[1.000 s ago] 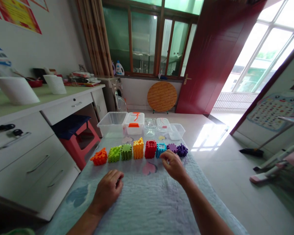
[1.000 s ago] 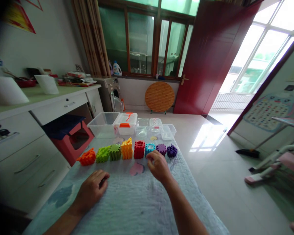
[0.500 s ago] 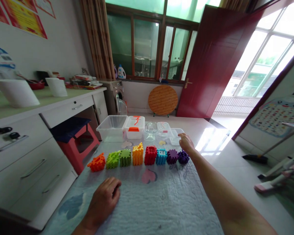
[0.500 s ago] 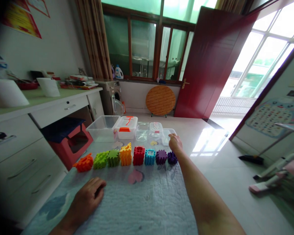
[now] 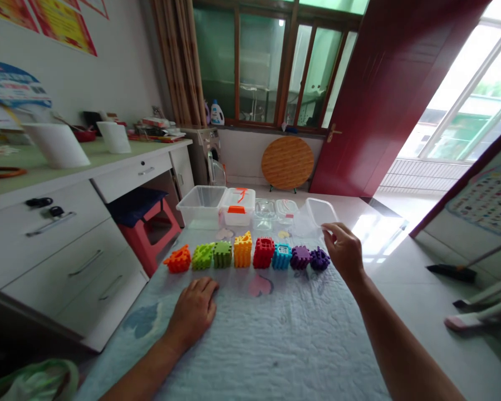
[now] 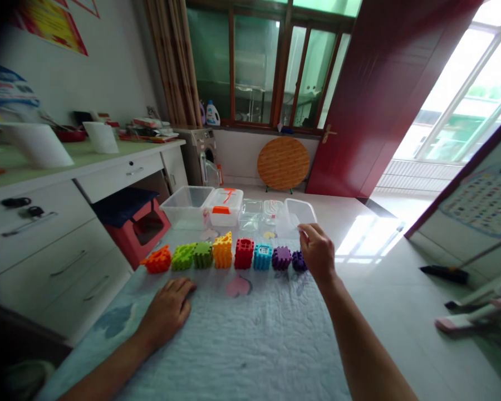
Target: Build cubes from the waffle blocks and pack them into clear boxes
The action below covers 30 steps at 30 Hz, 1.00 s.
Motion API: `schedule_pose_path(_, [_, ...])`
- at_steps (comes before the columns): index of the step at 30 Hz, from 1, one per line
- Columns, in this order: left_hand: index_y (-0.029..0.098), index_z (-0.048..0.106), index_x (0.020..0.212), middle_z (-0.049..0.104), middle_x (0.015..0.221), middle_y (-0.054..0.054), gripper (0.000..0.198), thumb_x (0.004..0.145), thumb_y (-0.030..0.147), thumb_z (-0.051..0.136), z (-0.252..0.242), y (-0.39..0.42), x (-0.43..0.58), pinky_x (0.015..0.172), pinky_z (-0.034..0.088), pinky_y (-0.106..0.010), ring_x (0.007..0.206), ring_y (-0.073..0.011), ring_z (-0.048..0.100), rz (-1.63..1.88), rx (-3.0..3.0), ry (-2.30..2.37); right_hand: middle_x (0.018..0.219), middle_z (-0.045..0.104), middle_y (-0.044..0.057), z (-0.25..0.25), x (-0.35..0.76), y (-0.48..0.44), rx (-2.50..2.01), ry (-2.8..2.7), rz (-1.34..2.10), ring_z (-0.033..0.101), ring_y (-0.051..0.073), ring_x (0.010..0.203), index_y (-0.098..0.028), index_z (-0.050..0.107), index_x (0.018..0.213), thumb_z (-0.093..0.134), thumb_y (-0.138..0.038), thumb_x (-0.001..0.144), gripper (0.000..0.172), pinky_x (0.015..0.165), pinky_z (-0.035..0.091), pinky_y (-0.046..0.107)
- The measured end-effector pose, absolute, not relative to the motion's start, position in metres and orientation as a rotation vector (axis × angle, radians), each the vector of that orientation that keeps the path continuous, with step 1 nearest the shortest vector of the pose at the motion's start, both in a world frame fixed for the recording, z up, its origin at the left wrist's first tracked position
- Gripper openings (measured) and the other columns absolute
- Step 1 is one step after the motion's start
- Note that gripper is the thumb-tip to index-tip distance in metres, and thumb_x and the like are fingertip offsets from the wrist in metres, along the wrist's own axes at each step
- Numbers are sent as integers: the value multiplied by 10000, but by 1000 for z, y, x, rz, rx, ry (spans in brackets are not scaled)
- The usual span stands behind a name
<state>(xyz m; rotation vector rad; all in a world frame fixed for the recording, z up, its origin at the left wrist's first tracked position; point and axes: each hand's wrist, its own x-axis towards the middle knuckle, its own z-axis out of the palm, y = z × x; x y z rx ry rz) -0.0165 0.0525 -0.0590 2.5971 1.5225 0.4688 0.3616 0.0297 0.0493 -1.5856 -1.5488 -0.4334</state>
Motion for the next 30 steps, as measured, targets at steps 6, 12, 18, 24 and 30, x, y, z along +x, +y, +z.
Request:
schedule_pose_path(6, [167,617,844,626,907,-82,194,761,108,451,-23,60,13,845,454,-364,901,-231,577,245,2498,1464,910,680,42,62,303,-47,-1501,-1931,-332,623,156,775,-219,661,1004,473,-211,933,202,712,480,280])
schedule_pose_path(12, [169,499,1232,567,1242,-98,524,713,101,486,-32,47,42,1054,390,-406,1182,-224,508,789,2296,944,731,649,42,20,262,-59,-1595,-2119,-198,587,180,692,-251,668,864,465,-179,923,223,662,459,300])
schedule_pose_path(18, [190,294,1436,439,1409,-159,805,740,318,677,-55,39,39,1097,343,-509,1307,-308,411,728,2293,803,954,689,55,18,259,-63,-1548,-1982,114,603,156,689,-250,648,1039,561,-250,880,180,655,497,282])
schedule_pose_path(24, [208,271,1469,428,1430,-174,908,716,423,729,-62,44,40,1086,353,-540,1310,-339,416,694,2319,824,811,683,31,25,334,-37,-1786,-1591,112,561,137,577,-212,669,911,534,-315,845,183,617,490,278])
schedule_pose_path(30, [227,280,1468,451,1419,-165,917,701,421,743,-66,44,43,1087,349,-551,1300,-342,430,701,2347,812,1274,563,130,-15,401,1,-2069,-1669,25,507,289,1176,-185,516,1291,622,-254,719,585,977,412,430])
